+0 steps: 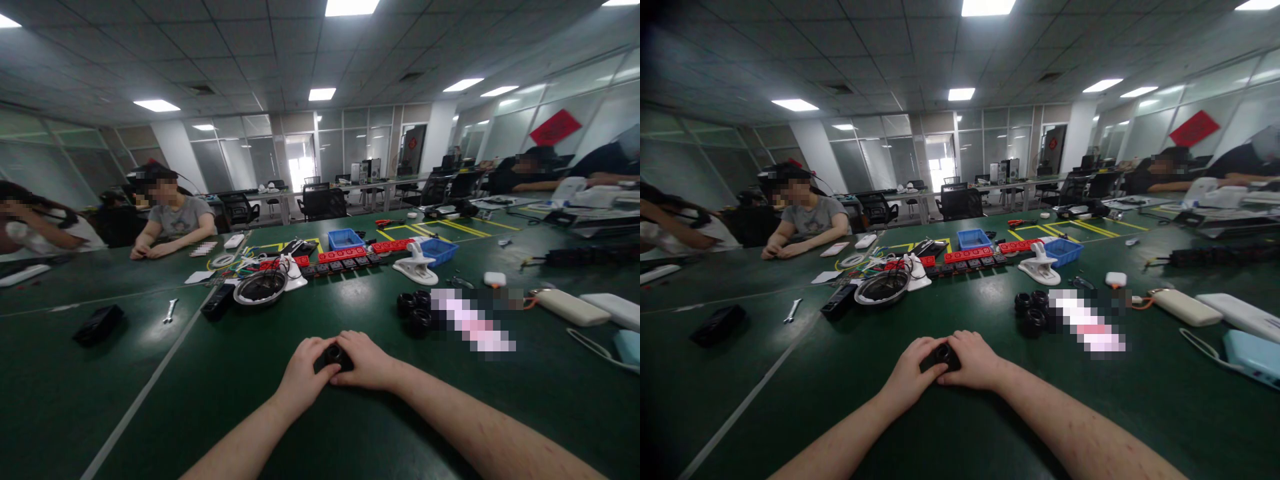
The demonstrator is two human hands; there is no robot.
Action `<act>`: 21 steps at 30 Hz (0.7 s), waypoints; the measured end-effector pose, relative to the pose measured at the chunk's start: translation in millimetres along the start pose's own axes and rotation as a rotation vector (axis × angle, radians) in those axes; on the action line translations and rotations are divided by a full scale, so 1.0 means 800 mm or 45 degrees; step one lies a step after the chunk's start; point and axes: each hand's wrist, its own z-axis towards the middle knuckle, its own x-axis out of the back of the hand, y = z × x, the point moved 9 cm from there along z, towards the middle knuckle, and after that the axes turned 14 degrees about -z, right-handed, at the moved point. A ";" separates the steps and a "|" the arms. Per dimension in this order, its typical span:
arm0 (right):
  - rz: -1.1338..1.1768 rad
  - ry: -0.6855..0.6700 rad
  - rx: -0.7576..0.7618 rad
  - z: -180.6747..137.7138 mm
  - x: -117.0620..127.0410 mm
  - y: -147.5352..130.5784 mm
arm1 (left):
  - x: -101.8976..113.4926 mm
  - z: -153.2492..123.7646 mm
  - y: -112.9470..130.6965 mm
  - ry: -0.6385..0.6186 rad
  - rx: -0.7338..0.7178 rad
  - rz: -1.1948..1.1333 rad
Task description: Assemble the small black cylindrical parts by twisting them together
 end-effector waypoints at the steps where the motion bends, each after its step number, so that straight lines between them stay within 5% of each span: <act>1: 0.065 -0.025 0.044 0.000 -0.001 0.002 | 0.000 0.000 0.000 -0.009 -0.001 -0.004; 8: 0.281 -0.105 0.158 0.007 -0.011 0.014 | -0.001 0.000 -0.001 -0.031 -0.008 -0.041; 15: -0.058 0.021 -0.093 0.004 -0.008 0.006 | 0.004 0.001 -0.001 0.064 0.067 -0.016; 21: -0.129 0.070 -0.102 0.000 0.001 -0.005 | 0.005 0.001 0.003 0.065 0.066 0.004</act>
